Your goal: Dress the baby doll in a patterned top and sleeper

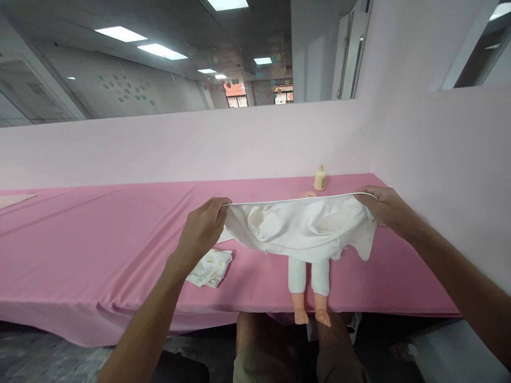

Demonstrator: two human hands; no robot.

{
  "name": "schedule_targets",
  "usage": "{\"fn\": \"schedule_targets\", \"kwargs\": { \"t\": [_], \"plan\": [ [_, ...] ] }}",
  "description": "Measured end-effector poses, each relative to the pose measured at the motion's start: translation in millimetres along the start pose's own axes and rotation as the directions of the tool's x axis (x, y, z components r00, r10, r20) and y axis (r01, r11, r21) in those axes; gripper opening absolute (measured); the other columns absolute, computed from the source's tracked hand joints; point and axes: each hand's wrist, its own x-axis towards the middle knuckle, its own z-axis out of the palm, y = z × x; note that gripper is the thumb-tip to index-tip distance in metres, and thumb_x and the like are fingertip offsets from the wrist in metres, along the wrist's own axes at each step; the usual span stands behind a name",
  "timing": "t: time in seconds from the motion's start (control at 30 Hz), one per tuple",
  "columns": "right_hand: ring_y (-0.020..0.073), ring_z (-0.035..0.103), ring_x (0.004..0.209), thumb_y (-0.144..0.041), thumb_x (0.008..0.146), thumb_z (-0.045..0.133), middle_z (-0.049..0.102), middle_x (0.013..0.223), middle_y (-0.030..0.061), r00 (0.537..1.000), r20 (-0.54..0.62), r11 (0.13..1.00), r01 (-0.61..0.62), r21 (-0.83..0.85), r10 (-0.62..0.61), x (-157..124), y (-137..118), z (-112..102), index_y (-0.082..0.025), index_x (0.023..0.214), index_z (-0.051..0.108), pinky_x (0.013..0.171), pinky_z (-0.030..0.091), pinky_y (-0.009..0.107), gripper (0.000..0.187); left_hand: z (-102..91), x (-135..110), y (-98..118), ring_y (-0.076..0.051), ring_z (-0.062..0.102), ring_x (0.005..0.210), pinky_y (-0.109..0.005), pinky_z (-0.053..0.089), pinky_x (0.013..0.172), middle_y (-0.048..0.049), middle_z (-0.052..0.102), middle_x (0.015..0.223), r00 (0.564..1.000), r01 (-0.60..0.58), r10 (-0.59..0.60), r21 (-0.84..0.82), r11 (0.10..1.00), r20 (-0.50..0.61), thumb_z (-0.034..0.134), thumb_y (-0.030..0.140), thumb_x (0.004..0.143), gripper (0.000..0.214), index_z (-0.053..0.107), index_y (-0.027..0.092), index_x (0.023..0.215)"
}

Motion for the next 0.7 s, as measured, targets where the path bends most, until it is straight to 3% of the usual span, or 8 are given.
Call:
{"fn": "schedule_targets", "kwargs": {
  "t": [0.13, 0.23, 0.33, 0.4, 0.43, 0.47, 0.57, 0.7],
  "plan": [
    [0.0161, 0.056, 0.06, -0.041, 0.08, 0.058, 0.064, 0.071, 0.0023, 0.996, -0.085, 0.999, 0.024, 0.038, -0.02, 7, -1, 0, -0.023, 0.087, 0.069, 0.051, 0.042, 0.026, 0.023, -3.5, -2, 4, -0.018, 0.062, 0.08, -0.026, 0.047, 0.068, -0.0044, 0.068, 0.092, 0.992, 0.122, -0.108, -0.262, 0.957, 0.067, 0.045, 0.035, 0.087, 0.027, 0.061, 0.02, 0.102],
    [0.0175, 0.059, 0.067, -0.038, 0.078, 0.059, 0.067, 0.079, 0.0043, 0.991, -0.12, 0.99, 0.077, 0.12, -0.062, 9, -15, 6, -0.021, 0.087, 0.069, 0.054, 0.044, 0.026, 0.022, 14.1, -13, 17, -0.02, 0.062, 0.086, -0.03, 0.05, 0.073, -0.0062, 0.065, 0.099, 0.992, 0.121, -0.105, -0.268, 0.956, 0.076, 0.048, 0.033, 0.085, 0.027, 0.057, 0.019, 0.107],
    [0.0172, 0.058, 0.065, -0.035, 0.076, 0.061, 0.066, 0.079, 0.0047, 0.998, -0.003, 0.957, 0.054, 0.286, -0.056, 11, -40, 27, -0.021, 0.093, 0.069, 0.053, 0.044, 0.026, 0.023, 48.6, -37, 53, -0.023, 0.06, 0.096, -0.038, 0.05, 0.084, -0.0088, 0.062, 0.106, 0.999, -0.032, 0.034, -0.292, 0.956, 0.001, 0.05, 0.031, 0.086, 0.022, 0.055, 0.02, 0.103],
    [0.014, 0.051, 0.055, -0.031, 0.075, 0.063, 0.06, 0.067, 0.002, 0.994, 0.086, 0.919, 0.023, 0.394, -0.062, 12, -60, 45, -0.021, 0.093, 0.069, 0.048, 0.04, 0.025, 0.021, 69.8, -55, 85, -0.024, 0.059, 0.102, -0.041, 0.049, 0.09, -0.0087, 0.063, 0.108, 0.978, -0.122, 0.18, -0.406, 0.905, 0.106, 0.052, 0.036, 0.088, 0.021, 0.058, 0.022, 0.102],
    [0.0126, 0.048, 0.052, -0.029, 0.075, 0.063, 0.055, 0.062, 0.0003, 0.988, 0.131, 0.897, 0.015, 0.443, -0.081, 12, -69, 54, -0.021, 0.093, 0.069, 0.046, 0.038, 0.024, 0.021, 77.7, -62, 100, -0.026, 0.058, 0.108, -0.043, 0.048, 0.092, -0.0098, 0.062, 0.114, 0.947, -0.151, 0.261, -0.461, 0.874, 0.185, 0.057, 0.041, 0.086, 0.029, 0.058, 0.023, 0.109],
    [0.0114, 0.045, 0.05, -0.026, 0.075, 0.063, 0.051, 0.058, -0.0013, 0.982, 0.161, 0.878, 0.01, 0.479, -0.1, 11, -78, 61, -0.021, 0.093, 0.069, 0.045, 0.036, 0.024, 0.02, 83.4, -68, 113, -0.029, 0.056, 0.112, -0.045, 0.048, 0.093, -0.0116, 0.06, 0.12, 0.927, -0.13, 0.288, -0.516, 0.847, 0.239, 0.06, 0.044, 0.083, 0.035, 0.058, 0.023, 0.112],
    [0.0095, 0.041, 0.049, -0.02, 0.077, 0.061, 0.046, 0.057, -0.0031, 0.973, 0.198, 0.843, -0.005, 0.538, -0.12, 8, -96, 72, -0.019, 0.095, 0.068, 0.045, 0.034, 0.022, 0.02, 90.6, -70, 133, -0.029, 0.061, 0.102, -0.045, 0.052, 0.085, -0.0119, 0.067, 0.105, 0.907, 0.053, 0.241, -0.661, 0.748, 0.346, 0.056, 0.048, 0.086, 0.034, 0.063, 0.022, 0.106],
    [0.0125, 0.053, 0.059, -0.015, 0.078, 0.058, 0.055, 0.066, 0.0002, 0.978, 0.188, 0.769, -0.056, 0.637, -0.085, 9, -99, 70, -0.019, 0.097, 0.063, 0.054, 0.046, 0.025, 0.021, 90.3, -64, 128, -0.033, 0.063, 0.104, -0.046, 0.054, 0.083, -0.0129, 0.07, 0.1, 0.93, 0.168, 0.13, -0.712, 0.682, 0.343, 0.061, 0.052, 0.081, 0.044, 0.063, 0.024, 0.114]
  ]
}}
